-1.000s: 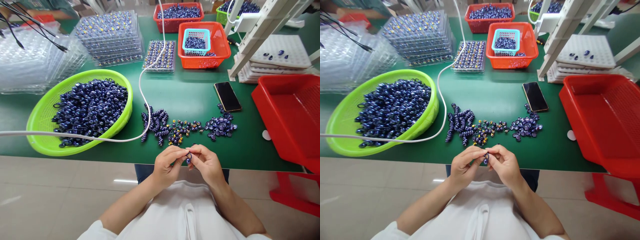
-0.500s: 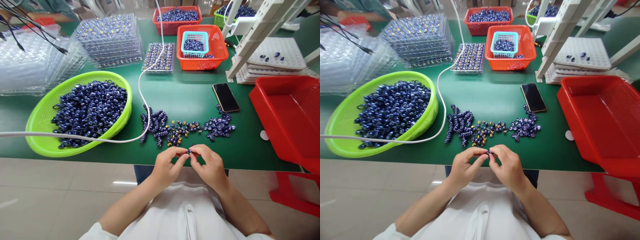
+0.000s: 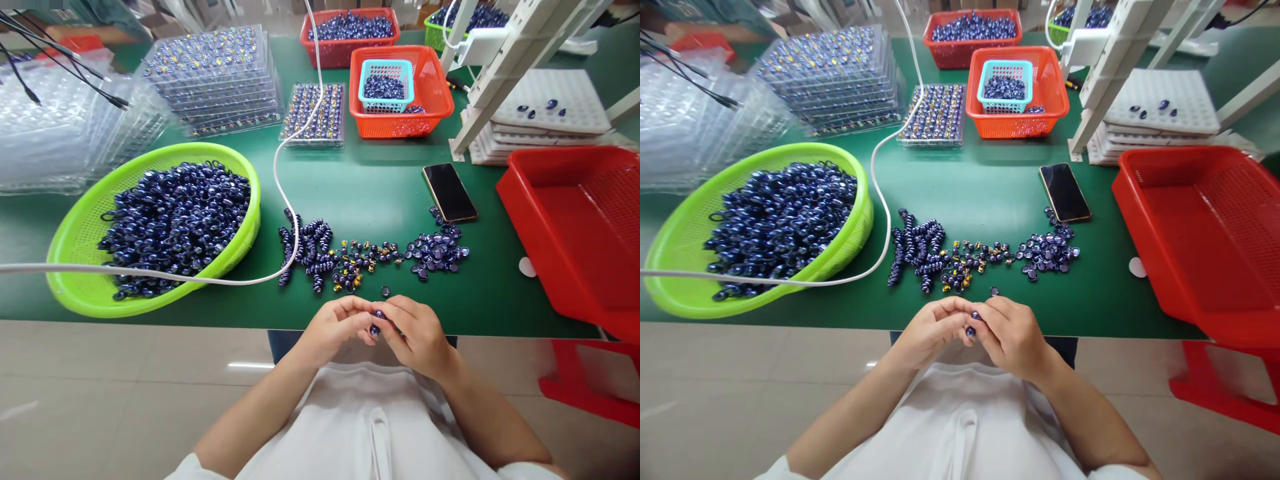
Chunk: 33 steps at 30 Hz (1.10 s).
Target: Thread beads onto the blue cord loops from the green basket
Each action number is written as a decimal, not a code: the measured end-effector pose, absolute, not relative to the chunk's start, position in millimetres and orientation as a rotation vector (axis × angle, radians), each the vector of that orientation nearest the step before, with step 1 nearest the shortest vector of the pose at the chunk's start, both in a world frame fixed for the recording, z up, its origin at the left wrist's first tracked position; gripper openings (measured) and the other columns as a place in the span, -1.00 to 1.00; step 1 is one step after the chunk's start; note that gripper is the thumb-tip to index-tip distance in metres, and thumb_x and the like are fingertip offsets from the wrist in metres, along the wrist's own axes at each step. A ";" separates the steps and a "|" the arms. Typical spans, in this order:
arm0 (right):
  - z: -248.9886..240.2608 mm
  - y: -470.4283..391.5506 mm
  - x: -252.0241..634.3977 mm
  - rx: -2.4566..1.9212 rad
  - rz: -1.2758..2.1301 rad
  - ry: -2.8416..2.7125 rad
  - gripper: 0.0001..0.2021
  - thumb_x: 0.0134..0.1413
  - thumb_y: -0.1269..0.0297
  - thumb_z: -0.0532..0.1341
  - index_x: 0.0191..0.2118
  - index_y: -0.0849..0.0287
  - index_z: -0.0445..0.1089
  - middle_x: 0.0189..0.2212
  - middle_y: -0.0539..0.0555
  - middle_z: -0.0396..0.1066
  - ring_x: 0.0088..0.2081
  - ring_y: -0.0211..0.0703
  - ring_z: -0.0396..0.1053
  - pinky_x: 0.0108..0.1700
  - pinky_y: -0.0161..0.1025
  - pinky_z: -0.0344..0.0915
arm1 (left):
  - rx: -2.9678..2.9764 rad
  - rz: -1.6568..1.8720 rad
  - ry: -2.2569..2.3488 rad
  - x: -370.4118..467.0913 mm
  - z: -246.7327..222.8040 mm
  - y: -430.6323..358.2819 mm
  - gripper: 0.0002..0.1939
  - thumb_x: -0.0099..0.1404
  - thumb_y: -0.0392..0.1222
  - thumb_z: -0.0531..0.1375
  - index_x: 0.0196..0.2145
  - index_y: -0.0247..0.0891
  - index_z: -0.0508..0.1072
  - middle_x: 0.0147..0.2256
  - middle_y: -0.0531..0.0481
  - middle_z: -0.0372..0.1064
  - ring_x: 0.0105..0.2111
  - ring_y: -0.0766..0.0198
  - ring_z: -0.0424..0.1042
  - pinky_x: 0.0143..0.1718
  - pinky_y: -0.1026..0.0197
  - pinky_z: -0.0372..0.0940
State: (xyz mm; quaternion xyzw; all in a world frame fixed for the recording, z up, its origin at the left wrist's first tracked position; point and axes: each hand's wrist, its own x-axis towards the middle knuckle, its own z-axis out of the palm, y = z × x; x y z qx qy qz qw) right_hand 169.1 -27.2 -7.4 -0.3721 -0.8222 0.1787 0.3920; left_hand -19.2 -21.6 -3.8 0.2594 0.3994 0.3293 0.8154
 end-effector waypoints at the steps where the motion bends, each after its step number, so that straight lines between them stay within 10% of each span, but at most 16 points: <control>1: -7.5 -27.6 169.2 -0.931 0.417 -2.101 -0.74 0.22 0.48 0.17 0.02 0.22 0.34 -0.37 0.13 0.45 -0.38 -0.14 0.39 -0.38 -0.21 0.37 | 0.569 0.689 0.853 -19.3 -4.2 -22.1 -0.69 0.10 -0.12 0.44 -0.26 -0.36 0.55 -0.37 -0.04 0.56 -0.49 0.34 0.52 -0.36 0.29 0.40; 17: -16.2 -26.6 158.2 -0.760 0.283 -2.129 -0.73 0.18 0.49 0.17 0.00 0.30 0.35 -0.48 0.09 0.41 -0.49 -0.17 0.35 -0.47 -0.24 0.29 | 0.566 0.666 0.896 -30.9 -4.3 -26.7 -0.67 0.05 -0.16 0.46 -0.26 -0.39 0.56 -0.43 -0.05 0.55 -0.49 0.32 0.51 -0.38 0.28 0.40; 26: -0.1 -20.2 139.0 -0.735 0.688 -2.162 -0.39 0.31 0.40 0.11 0.39 0.19 -0.08 -0.11 0.19 0.45 -0.12 -0.08 0.45 -0.11 -0.14 0.47 | 0.941 0.866 1.337 -91.6 45.7 -25.7 -0.77 -0.03 -0.19 0.48 -0.40 -0.31 0.59 -0.47 -0.03 0.57 -0.46 0.25 0.52 -0.36 0.23 0.46; 33: -10.5 -8.8 167.5 -1.072 0.586 -1.977 -0.63 0.27 0.47 0.15 0.16 0.09 0.28 -0.20 0.10 0.43 -0.21 -0.15 0.43 -0.16 -0.18 0.41 | 1.585 1.462 2.313 -194.0 74.3 29.2 -0.75 0.11 -0.16 0.40 -0.22 -0.22 0.62 -0.27 0.01 0.60 -0.36 0.24 0.53 -0.16 0.08 0.48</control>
